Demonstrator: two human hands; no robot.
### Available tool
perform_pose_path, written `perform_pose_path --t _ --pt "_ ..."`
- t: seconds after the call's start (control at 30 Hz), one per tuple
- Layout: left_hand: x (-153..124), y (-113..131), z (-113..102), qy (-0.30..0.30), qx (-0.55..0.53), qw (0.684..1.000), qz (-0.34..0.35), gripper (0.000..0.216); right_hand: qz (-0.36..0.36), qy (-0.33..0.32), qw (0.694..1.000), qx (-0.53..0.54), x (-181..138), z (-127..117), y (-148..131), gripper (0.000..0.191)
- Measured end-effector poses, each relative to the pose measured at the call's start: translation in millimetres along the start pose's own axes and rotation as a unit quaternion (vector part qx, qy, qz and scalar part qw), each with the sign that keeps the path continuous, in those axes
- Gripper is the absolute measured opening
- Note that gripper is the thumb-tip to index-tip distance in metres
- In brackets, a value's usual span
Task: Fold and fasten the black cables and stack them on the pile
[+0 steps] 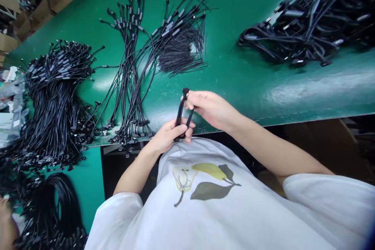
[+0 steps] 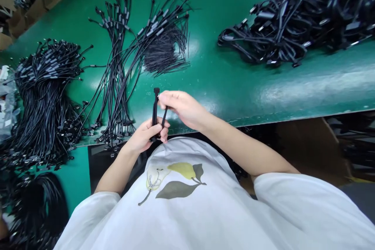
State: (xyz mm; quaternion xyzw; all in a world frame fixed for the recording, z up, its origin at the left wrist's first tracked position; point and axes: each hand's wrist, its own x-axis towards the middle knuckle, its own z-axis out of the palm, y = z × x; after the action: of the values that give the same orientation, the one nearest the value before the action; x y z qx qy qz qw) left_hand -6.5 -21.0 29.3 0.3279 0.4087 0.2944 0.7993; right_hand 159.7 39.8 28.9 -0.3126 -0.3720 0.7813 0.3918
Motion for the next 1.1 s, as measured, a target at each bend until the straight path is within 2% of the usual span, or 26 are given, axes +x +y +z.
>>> perform_pose_path --t 0.1,0.23,0.33,0.5,0.7,0.8,0.9,1.0,1.1 --pt "-6 -1 0 -0.013 -0.013 1.000 -0.020 0.036 0.014 0.021 0.999 0.042 -3 5 -6 0.044" --pt "-12 -4 0 0.020 -0.037 0.999 -0.018 0.041 0.070 0.007 0.995 0.069 -4 15 -5 0.052" --pt "-11 -7 1 0.017 -0.069 0.997 -0.027 0.044 0.073 0.015 0.995 0.068 1 20 0 0.049" --pt "-8 -7 4 0.031 -0.106 0.992 -0.061 0.047 0.003 0.062 0.998 0.012 9 19 10 0.039" --pt "-5 -8 7 0.037 -0.131 0.989 -0.055 0.039 -0.048 0.074 0.996 -0.021 13 19 15 0.050" --pt "-5 -10 4 0.060 -0.138 0.987 -0.058 0.039 -0.092 0.055 0.984 -0.142 14 8 11 0.053" --pt "-10 -10 -6 0.102 -0.143 0.984 -0.018 0.039 -0.159 0.077 0.926 -0.334 12 -20 4 0.045" --pt "-15 -8 -18 0.160 -0.142 0.976 0.032 0.036 -0.172 0.170 0.838 -0.490 15 -57 -5 0.033" --pt "-16 -8 -20 0.185 -0.131 0.973 0.048 0.037 -0.155 0.213 0.742 -0.616 34 -87 -14 0.020"
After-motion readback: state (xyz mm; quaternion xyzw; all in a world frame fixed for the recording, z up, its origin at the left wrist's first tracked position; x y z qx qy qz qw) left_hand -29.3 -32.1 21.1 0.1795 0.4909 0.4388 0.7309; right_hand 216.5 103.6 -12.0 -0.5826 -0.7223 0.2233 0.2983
